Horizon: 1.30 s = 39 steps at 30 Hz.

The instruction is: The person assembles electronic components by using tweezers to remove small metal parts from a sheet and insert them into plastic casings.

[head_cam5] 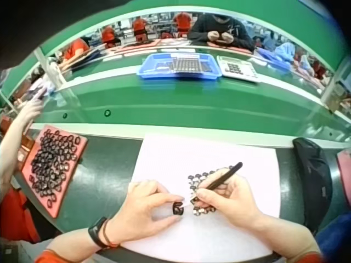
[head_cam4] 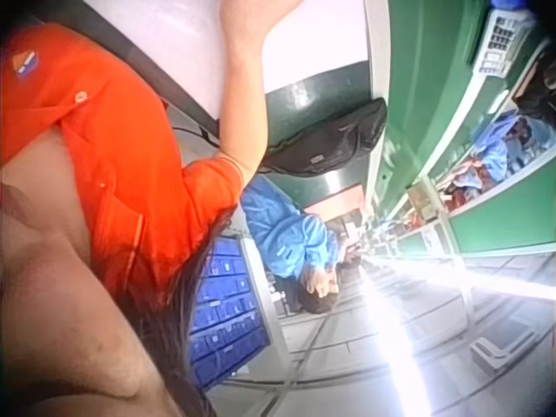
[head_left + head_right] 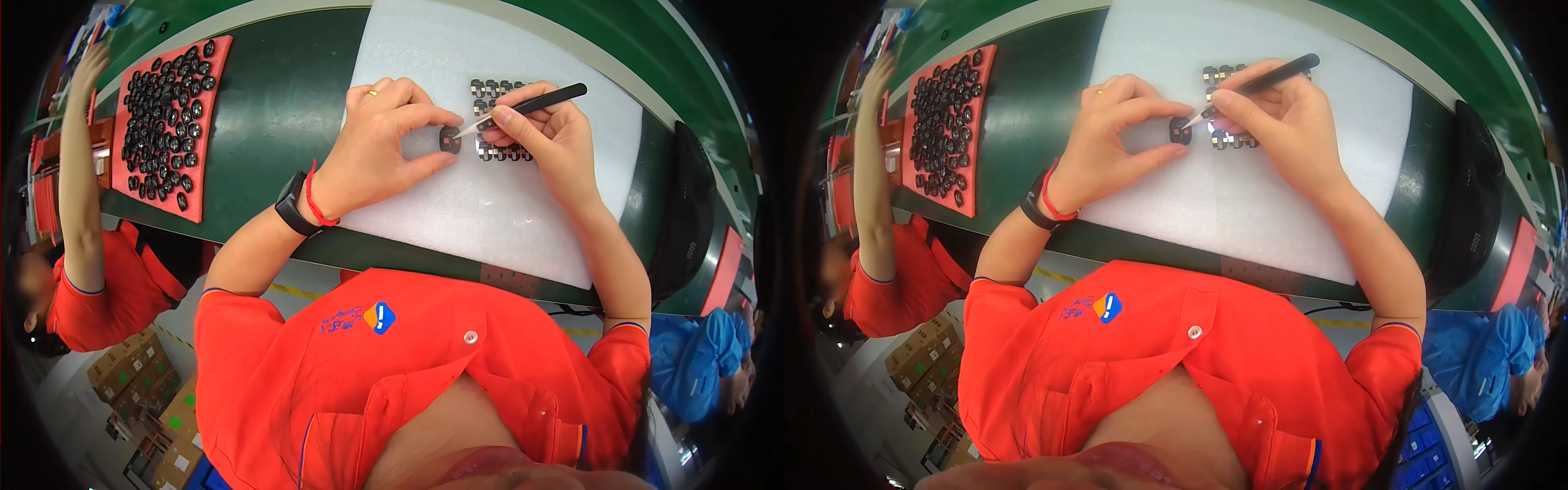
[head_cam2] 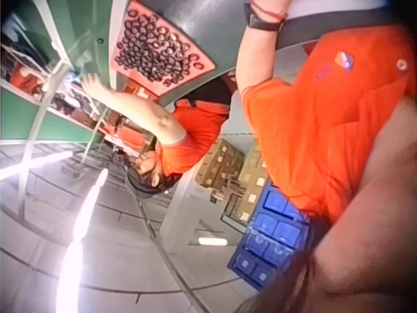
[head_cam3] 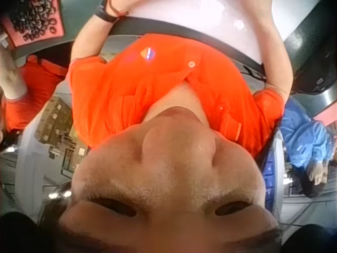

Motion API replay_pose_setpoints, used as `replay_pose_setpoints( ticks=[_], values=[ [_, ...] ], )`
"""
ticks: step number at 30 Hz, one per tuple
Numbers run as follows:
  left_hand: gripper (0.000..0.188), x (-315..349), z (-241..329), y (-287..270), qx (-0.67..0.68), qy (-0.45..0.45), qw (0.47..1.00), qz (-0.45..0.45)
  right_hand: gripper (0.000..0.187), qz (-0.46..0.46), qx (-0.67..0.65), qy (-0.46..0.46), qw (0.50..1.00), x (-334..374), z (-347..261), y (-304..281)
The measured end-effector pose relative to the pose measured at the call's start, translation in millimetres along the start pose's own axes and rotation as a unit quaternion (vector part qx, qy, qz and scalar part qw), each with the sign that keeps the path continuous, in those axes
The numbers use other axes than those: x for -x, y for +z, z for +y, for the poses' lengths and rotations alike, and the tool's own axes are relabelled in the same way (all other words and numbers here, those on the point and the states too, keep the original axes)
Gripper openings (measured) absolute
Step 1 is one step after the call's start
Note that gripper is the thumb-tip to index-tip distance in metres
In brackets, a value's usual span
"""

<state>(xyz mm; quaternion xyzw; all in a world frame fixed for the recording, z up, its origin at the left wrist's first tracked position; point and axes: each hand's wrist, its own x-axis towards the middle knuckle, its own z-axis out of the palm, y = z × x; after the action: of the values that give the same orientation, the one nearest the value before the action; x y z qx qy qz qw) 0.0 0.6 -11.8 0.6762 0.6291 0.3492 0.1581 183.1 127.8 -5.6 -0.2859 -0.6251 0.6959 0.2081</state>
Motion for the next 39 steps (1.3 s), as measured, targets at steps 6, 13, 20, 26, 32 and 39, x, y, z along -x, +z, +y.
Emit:
replay_pose_setpoints(
  ticks=[6, 13, 20, 26, 32, 39],
  values=[
    [0.033, -0.3, -0.3, -0.4, -0.015, 0.009, 1.000, -0.003, 0.016, -0.004, 0.004, 0.005, 1.000, 0.3, -1.5, 0.5],
    [0.033, 0.2, -0.7, -0.5, -0.013, 0.013, 1.000, 0.001, 0.016, -0.002, 0.009, 0.002, 1.000, 0.4, -1.2, 0.9],
    [0.033, -0.2, -2.4, 0.2, -0.011, 0.016, 1.000, 0.002, 0.017, -0.006, 0.010, -0.006, 1.000, 0.2, -1.3, 1.9],
    [0.033, 1.5, -3.8, 2.4, 0.011, 0.001, 1.000, 0.001, 0.016, -0.006, 0.017, 0.000, 1.000, 0.6, -2.0, 1.9],
    [0.034, 0.2, -2.5, 1.5, -0.005, 0.004, 1.000, 0.001, 0.016, -0.005, 0.023, -0.007, 1.000, 0.4, 0.9, 1.3],
    [0.035, 0.0, -2.4, 0.8, -0.002, 0.004, 1.000, 0.000, 0.015, -0.009, 0.014, -0.011, 1.000, 0.9, 0.0, 1.3]
  ],
)
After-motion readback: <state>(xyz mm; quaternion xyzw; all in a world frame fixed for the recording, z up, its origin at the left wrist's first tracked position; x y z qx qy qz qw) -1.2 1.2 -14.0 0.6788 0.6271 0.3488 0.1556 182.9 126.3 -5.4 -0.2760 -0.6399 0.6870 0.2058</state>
